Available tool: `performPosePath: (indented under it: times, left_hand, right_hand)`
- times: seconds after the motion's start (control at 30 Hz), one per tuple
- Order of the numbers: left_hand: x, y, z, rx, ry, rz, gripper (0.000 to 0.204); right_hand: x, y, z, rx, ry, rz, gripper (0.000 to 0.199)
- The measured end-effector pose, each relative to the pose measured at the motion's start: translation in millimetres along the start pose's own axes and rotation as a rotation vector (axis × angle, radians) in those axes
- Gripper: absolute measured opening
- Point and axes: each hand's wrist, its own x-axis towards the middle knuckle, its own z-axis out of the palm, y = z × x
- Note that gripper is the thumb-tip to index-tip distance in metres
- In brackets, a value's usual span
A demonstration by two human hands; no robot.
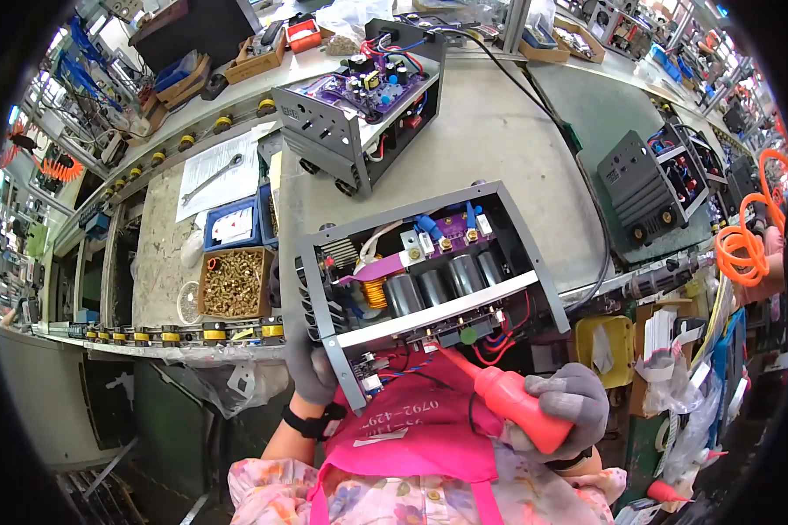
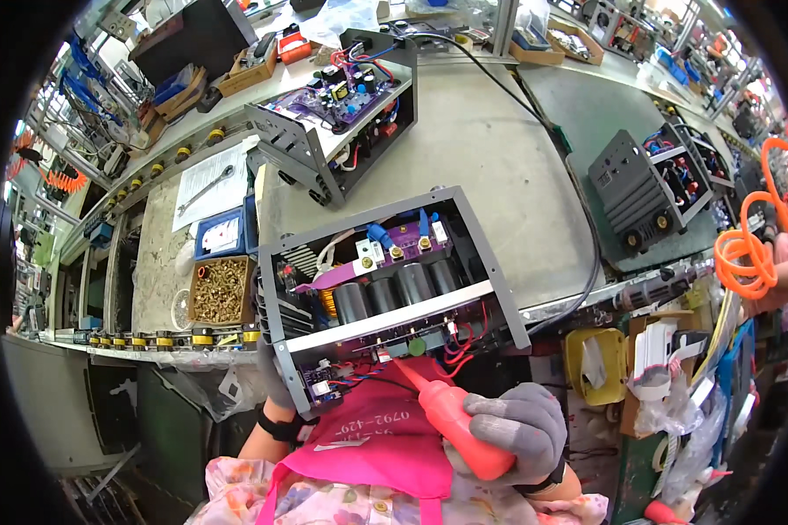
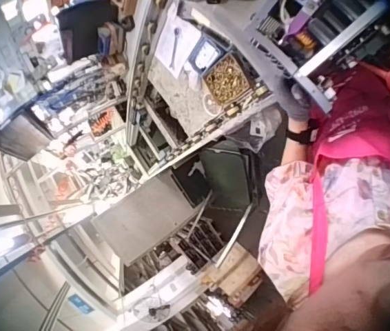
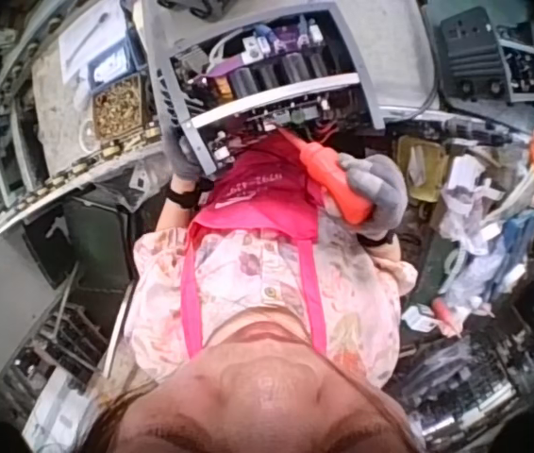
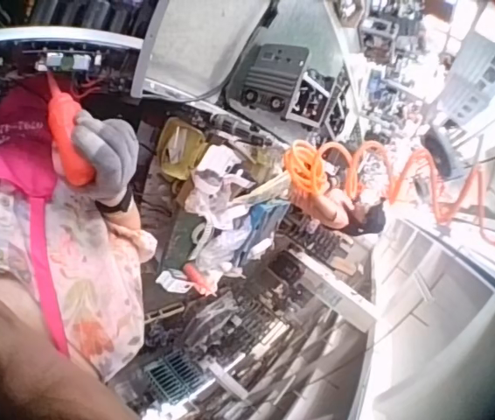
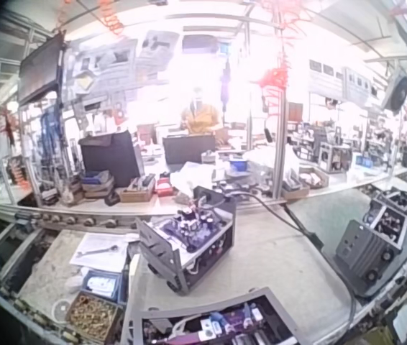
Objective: Assembling the internal circuit boards and front panels of welding machines on a factory line.
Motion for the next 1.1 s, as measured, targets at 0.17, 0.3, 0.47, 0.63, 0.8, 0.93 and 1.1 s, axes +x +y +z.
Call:
performPosePath:
  times: [0.17, 0.3, 0.47, 0.63, 0.8, 0.93, 1.1]
  left_hand:
    - [-15, 24, -15, 0.357, -0.259, 0.323, 0.074]
    - [-9, 47, -5, 0.414, -0.448, 0.515, 0.083]
    - [-23, 53, 2, 0.285, -0.343, 0.436, 0.077]
    - [-29, 35, -1, 0.319, -0.331, 0.456, 0.081]
    - [-30, 28, 0, 0.268, -0.325, 0.458, 0.084]
    - [-34, 33, 5, 0.140, -0.331, 0.294, 0.081]
    - [-22, 36, 3, 0.163, -0.360, 0.409, 0.070]
  right_hand:
    - [9, -13, -4, 0.108, 0.048, 0.051, 0.044]
    - [23, -2, 0, 0.466, -0.087, -0.119, 0.063]
    - [31, -9, 18, 0.422, -0.126, -0.150, 0.057]
    - [35, -17, 26, 0.361, -0.120, -0.114, 0.052]
    - [34, -29, 35, 0.239, -0.004, -0.075, 0.047]
    - [33, -21, 23, 0.307, -0.070, -0.077, 0.044]
    - [25, -23, 24, 0.255, -0.010, -0.090, 0.042]
